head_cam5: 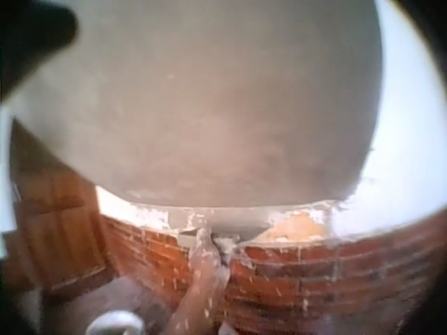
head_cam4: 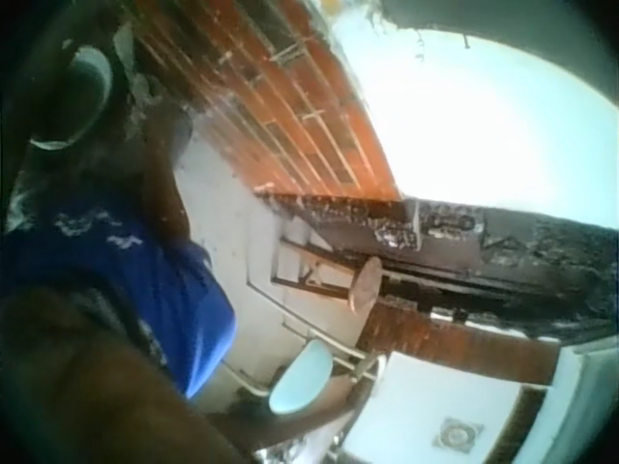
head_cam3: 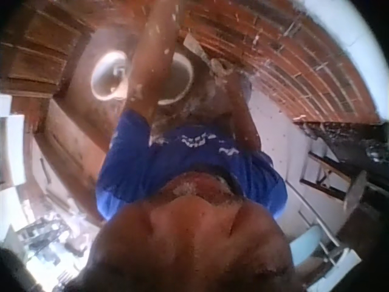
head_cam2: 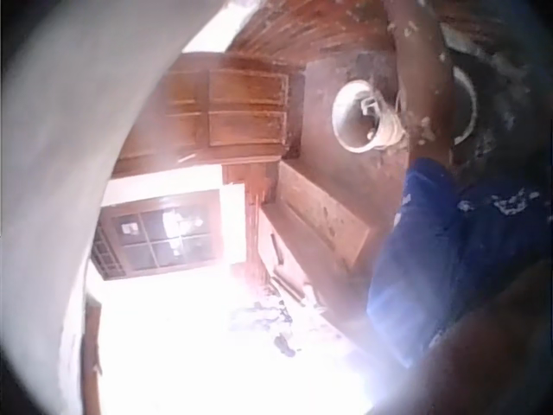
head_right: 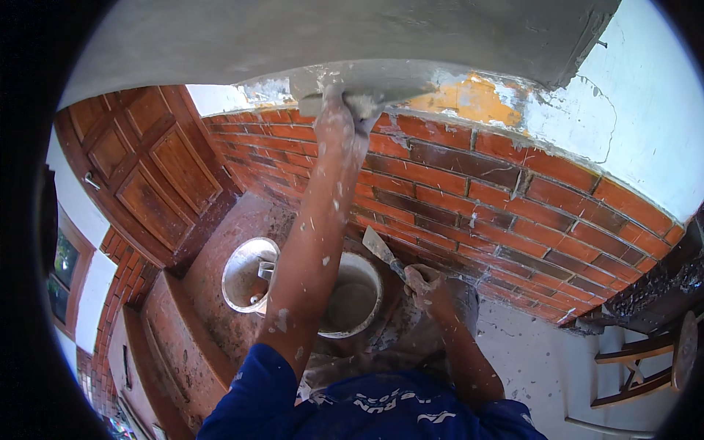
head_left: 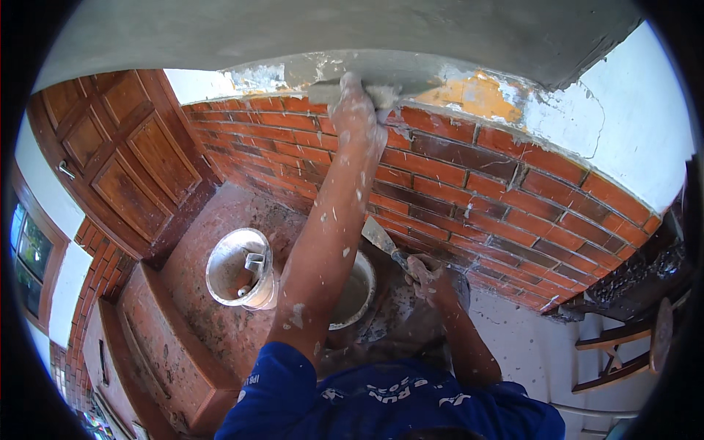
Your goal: The person applies plaster or mortar to a brick wall using a trowel and a hawk.
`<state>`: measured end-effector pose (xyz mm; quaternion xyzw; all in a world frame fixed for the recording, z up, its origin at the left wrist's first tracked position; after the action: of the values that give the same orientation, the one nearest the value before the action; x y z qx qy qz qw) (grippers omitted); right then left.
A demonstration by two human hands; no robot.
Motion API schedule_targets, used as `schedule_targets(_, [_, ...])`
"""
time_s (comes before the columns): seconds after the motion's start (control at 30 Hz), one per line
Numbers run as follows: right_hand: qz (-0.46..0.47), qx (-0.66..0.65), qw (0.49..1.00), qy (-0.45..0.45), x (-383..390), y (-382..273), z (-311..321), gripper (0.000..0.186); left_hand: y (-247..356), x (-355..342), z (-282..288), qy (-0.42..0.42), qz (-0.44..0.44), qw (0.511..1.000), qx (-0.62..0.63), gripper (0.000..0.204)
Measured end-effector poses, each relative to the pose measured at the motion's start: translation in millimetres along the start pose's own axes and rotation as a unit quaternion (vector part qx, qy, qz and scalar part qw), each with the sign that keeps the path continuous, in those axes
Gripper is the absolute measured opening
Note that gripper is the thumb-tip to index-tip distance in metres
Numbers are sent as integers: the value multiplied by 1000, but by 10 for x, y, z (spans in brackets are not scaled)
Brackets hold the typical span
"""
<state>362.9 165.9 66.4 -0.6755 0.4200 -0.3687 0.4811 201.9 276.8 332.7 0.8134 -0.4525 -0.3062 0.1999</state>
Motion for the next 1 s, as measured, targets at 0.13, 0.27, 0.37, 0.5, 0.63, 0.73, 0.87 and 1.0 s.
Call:
schedule_targets(0.13, [4,40,999,6,-16,74,47,26,-37,-38,126,-28,-44,998,16,33])
schedule_targets(0.27, [10,60,998,26,-9,213,13,27,0,-250,66,46,13,997,53,33])
schedule_targets(0.37, [-14,39,999,11,22,204,7,27,106,-273,102,7,-12,994,105,32])
schedule_targets(0.5, [7,34,999,20,5,199,57,27,100,170,558,-51,-250,907,-335,28])
schedule_targets(0.63, [-18,21,1000,14,-99,261,88,25,100,491,686,-113,-355,877,-305,28])
schedule_targets(0.73, [-11,35,999,-4,-248,467,19,24,166,440,635,-250,-403,692,-544,39])
schedule_targets(0.87, [-64,49,997,13,-373,943,-12,27,63,215,436,-287,-459,471,-696,45])
schedule_targets(1.0, [-56,49,997,12,-374,1206,-47,25,-6,30,315,-265,-488,418,-719,44])
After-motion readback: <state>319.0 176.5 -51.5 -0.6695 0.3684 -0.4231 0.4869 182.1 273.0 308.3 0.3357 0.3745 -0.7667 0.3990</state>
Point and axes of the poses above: each hand's wrist, its own x-axis away from the middle knuckle, its own z-axis out of the back of the hand, y = z × x, the point moved 3 cm from there along -x, towards the middle knuckle, and after that the axes turned 2 degrees about -y, right-handed, at the moved point
